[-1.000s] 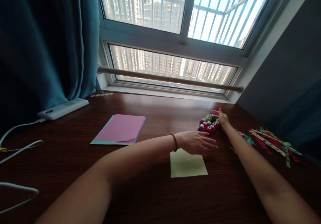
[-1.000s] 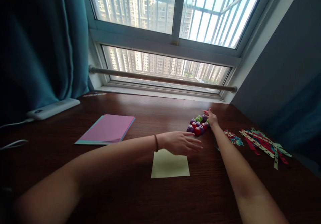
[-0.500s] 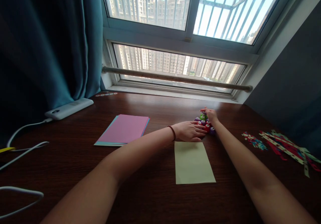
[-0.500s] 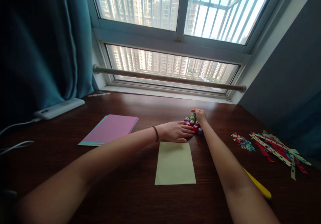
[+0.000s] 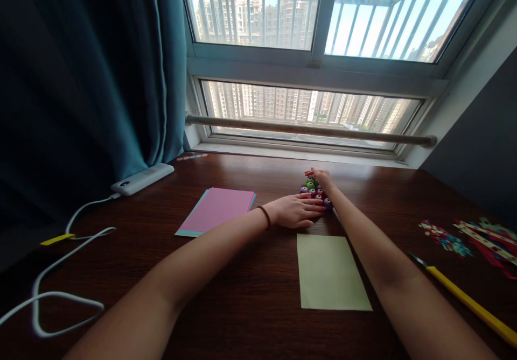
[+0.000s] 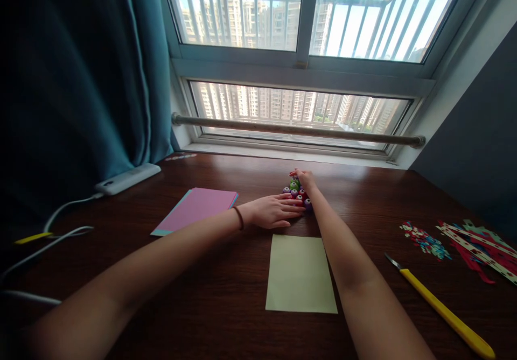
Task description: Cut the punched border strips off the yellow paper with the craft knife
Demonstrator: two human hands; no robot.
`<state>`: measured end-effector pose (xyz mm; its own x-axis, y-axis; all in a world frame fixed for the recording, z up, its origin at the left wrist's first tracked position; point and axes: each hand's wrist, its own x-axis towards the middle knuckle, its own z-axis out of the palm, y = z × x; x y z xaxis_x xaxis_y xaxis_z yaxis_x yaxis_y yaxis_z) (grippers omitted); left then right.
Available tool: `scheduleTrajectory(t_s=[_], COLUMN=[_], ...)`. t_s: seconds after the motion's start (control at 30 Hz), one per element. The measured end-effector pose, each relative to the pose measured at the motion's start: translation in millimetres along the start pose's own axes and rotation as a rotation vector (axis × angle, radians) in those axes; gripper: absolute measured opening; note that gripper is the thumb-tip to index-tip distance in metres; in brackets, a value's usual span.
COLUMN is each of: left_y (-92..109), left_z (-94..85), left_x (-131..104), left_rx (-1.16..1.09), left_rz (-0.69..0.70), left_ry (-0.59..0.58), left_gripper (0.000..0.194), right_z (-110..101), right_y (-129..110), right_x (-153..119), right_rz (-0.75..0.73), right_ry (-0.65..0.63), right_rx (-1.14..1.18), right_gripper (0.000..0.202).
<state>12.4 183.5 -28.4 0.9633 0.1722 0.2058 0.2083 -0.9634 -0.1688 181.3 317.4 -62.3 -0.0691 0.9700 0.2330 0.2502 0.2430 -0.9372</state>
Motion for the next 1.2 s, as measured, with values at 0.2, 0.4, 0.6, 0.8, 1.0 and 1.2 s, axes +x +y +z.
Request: scheduleTrajectory(t_s=[0.2, 0.4, 0.6, 0.8, 1.0, 1.2], left_y=[3, 31, 108, 155, 161, 211], left_z=[-3.7, -26.6, -62.7, -76.4, -95.8, -122.1], left_x=[-6, -17, -51, -72, -72, -97], left_rx=[-0.007, 0.01, -0.245, -0.437, -0.371, -0.431], left_rz=[-0.036, -0.181, -0.128, -0.158, -0.249, -0.277], left_ry=[-0.004, 0.062, -0.045, -0.191, -0.238, -0.167], left_gripper=[0.041, 0.05, 0.058, 0.055, 0.056, 0.059], right_z=[-17, -55, -80, -83, -77, -73], right_y=[-10, -49, -76, -76, -79, -131], right_x=[-2, -47, -202, -300, -295, -361], right_rz=[-0.006, -0.125, -0.292, -0.542, -0.579, -0.734], right_ry=[-0.108, -0.075, -0.287, -0.514, -0.525, -0.651], right_rx=[0.025, 0.03, -0.272, -0.738, -0.824, -0.635], right_gripper=[0.037, 0.05, 0.027, 0.028, 0.031, 0.048])
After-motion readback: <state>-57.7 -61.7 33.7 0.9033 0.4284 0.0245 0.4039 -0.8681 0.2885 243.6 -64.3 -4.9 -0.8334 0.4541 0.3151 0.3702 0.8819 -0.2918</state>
